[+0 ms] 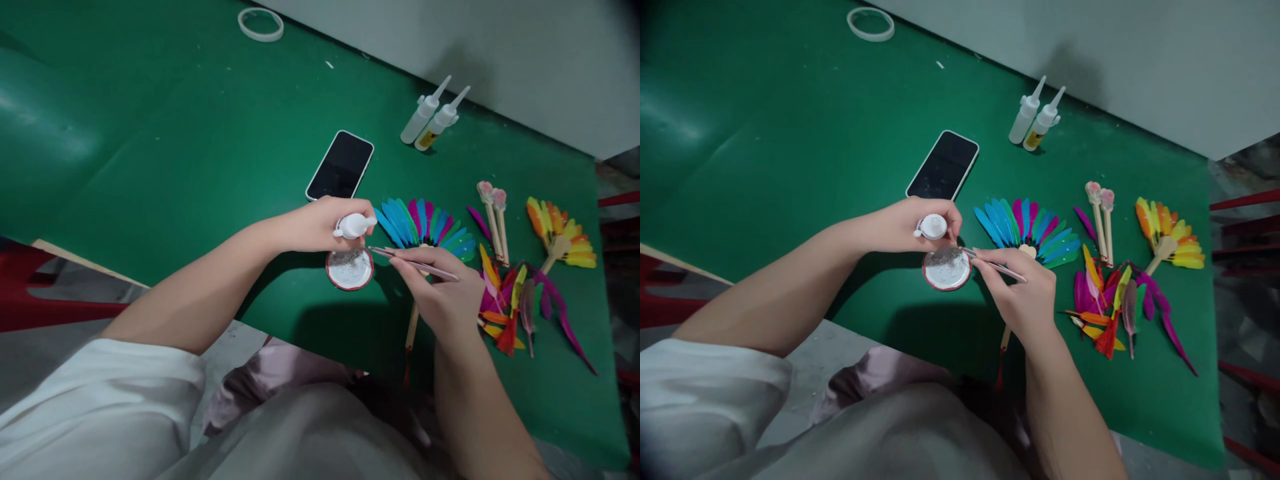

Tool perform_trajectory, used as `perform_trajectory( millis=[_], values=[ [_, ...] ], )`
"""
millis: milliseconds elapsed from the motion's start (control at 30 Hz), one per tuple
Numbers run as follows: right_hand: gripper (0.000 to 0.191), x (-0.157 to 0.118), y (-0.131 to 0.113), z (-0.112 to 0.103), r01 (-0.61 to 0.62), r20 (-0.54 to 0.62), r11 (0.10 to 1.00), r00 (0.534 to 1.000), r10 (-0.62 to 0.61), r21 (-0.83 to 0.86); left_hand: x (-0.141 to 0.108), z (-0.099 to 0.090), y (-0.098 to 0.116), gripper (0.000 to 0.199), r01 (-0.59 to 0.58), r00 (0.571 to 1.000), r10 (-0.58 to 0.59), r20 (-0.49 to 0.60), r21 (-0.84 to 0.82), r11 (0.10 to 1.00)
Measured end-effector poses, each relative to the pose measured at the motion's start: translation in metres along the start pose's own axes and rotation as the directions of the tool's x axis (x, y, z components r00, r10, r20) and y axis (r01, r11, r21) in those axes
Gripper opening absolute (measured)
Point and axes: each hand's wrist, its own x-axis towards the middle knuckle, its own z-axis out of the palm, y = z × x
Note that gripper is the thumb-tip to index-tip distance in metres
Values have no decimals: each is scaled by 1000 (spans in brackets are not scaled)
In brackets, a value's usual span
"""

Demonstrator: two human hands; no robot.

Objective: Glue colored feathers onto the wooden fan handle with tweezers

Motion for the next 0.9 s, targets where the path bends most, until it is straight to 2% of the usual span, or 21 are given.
perform_trajectory(
  millis=[133,333,900],
  values=[
    [6,-1,1,-1,-33,-11,999,999,33,-14,-1,-6,0,16,12,999,-17,40,130,992],
    [6,0,0,-3,-38,4,998,999,38,-58,-3,-12,0,19,26,994,-48,103,208,978],
    [5,3,-3,-6,-59,27,995,998,61,-86,-3,-11,-4,19,17,991,-43,126,205,979]
  ],
)
